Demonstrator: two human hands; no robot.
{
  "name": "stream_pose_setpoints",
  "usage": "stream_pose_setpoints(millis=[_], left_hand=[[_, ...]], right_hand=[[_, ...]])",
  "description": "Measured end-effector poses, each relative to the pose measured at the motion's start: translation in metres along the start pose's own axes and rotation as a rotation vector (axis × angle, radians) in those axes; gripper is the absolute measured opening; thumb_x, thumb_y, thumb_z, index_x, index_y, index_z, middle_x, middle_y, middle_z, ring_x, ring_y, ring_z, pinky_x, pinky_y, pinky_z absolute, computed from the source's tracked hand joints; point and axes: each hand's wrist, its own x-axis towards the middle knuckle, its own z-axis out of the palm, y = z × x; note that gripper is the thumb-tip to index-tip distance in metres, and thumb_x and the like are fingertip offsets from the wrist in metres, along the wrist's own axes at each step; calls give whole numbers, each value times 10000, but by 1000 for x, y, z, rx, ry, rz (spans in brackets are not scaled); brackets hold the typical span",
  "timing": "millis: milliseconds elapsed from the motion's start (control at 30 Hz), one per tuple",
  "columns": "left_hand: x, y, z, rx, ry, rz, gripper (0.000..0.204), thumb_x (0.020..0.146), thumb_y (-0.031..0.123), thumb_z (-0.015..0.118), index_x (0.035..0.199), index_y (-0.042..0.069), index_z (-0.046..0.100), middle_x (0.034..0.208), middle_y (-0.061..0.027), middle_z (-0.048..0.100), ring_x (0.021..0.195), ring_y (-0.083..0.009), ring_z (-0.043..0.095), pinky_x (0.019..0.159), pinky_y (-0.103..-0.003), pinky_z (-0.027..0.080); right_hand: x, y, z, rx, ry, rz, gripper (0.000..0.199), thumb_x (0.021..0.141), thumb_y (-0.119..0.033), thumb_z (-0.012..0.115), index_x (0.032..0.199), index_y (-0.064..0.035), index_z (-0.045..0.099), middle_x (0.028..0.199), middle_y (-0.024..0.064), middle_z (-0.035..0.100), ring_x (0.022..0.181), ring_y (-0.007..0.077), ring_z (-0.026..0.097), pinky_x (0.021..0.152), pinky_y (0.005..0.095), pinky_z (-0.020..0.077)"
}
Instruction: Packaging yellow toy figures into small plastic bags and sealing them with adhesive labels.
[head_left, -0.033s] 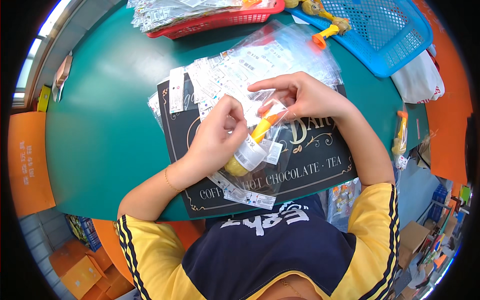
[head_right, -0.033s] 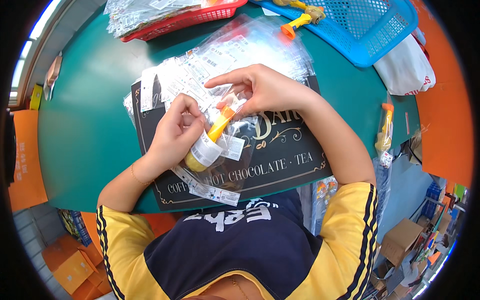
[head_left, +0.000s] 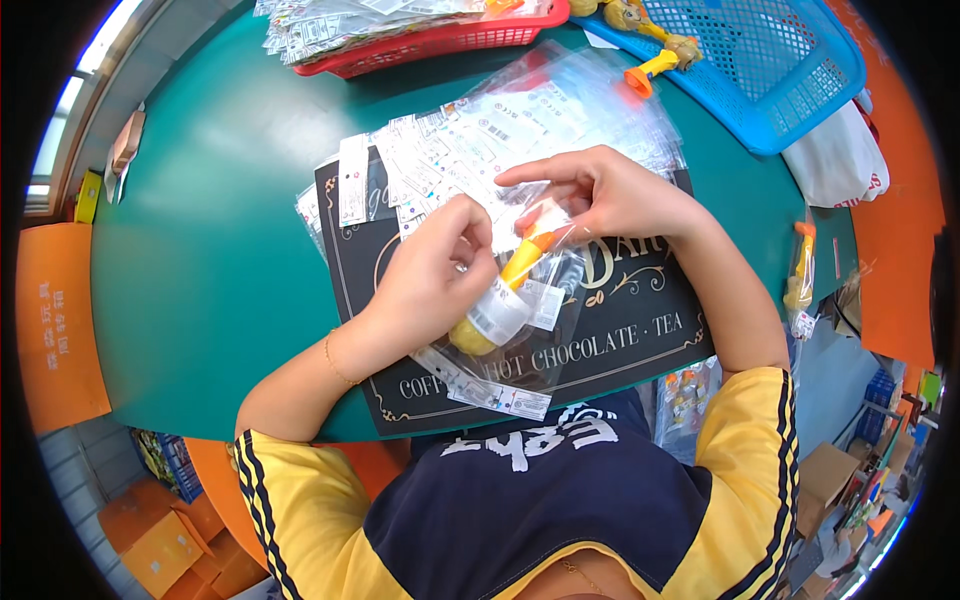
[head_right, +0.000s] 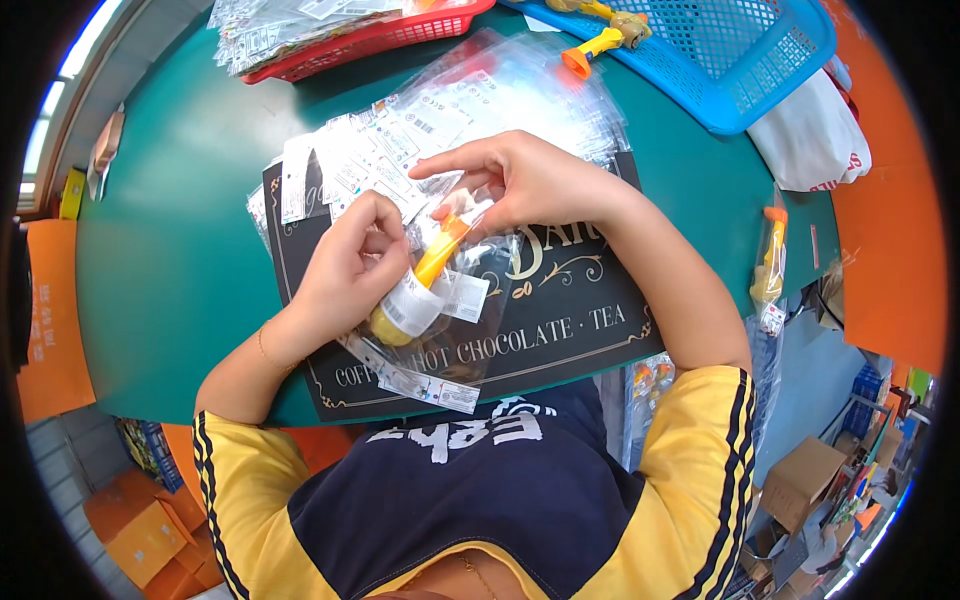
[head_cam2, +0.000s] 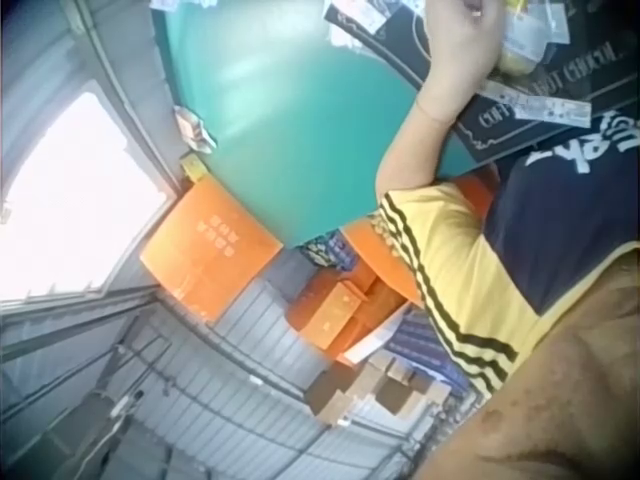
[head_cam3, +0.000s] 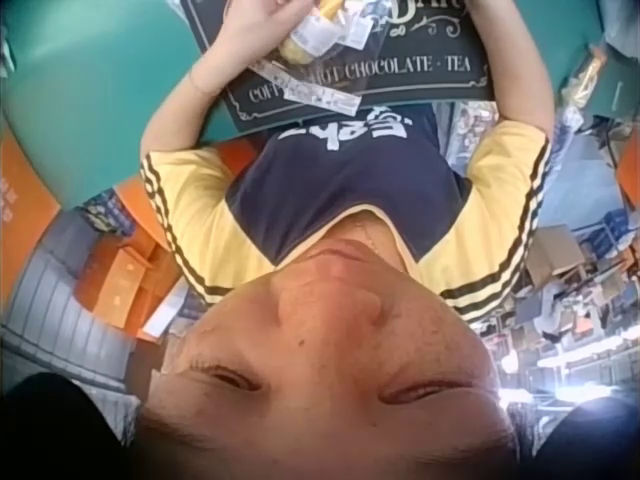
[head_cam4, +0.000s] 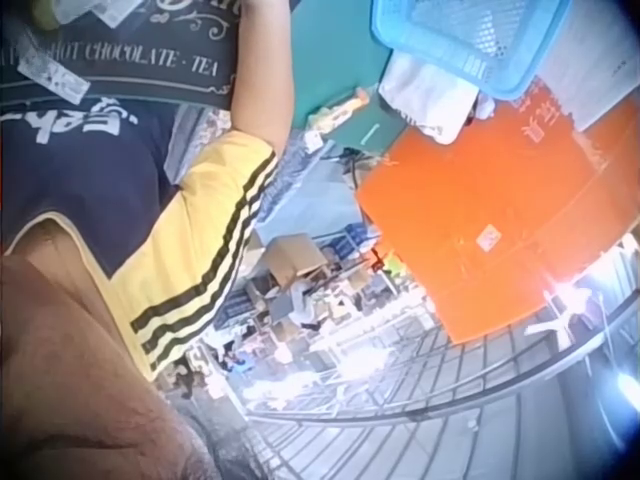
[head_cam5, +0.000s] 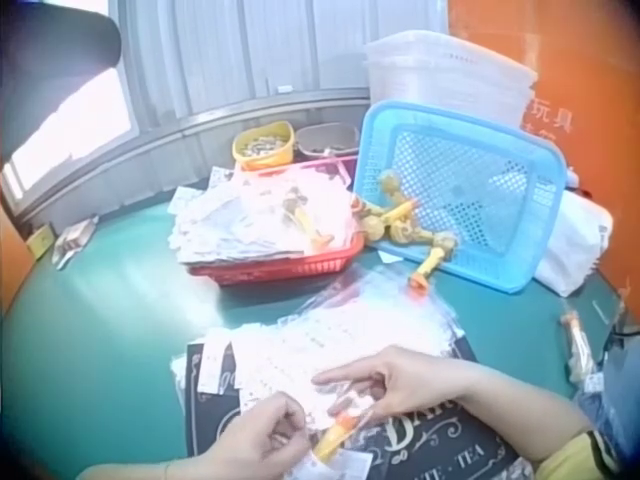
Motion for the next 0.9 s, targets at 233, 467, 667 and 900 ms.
stream_pose_setpoints(millis=[233, 467, 667, 900], left_hand=[[-2, 25, -10, 536, -217, -40, 211, 746, 16, 582, 913, 43, 455, 679, -54, 523, 591, -144, 548, 543, -268, 441], [5, 38, -20, 559, -276, -200, 270, 756, 65, 581, 981, 45, 433, 653, -78, 531, 560, -208, 571, 536, -320, 437], [13, 31, -16, 238, -109, -215, 320, 871, 134, 610, 1099, 29, 411, 750, -49, 583, 560, -84, 580, 463, -200, 424], [24, 12, -13, -86, -24, -237, 359, 881, 94, 594, 1169, 16, 394, 905, -123, 641, 682, -94, 610, 602, -207, 507]], right_hand=[[-5, -8, 2, -76, -92, 16, 604, 755, 0, 662, 1319, -112, 479, 933, 29, 682, 548, 6, 398, 516, 156, 381], [-13, -15, -17, 74, 18, 197, 439, 858, -145, 611, 1260, -44, 469, 869, 59, 673, 591, 42, 541, 508, 185, 449], [-4, -3, 5, 11, -53, 47, 425, 775, -28, 671, 1164, -10, 501, 838, 57, 655, 780, 83, 597, 750, 231, 481], [-3, 3, 5, 126, -91, -26, 379, 772, 42, 632, 1114, 2, 473, 834, 45, 580, 874, 108, 589, 868, 256, 449]])
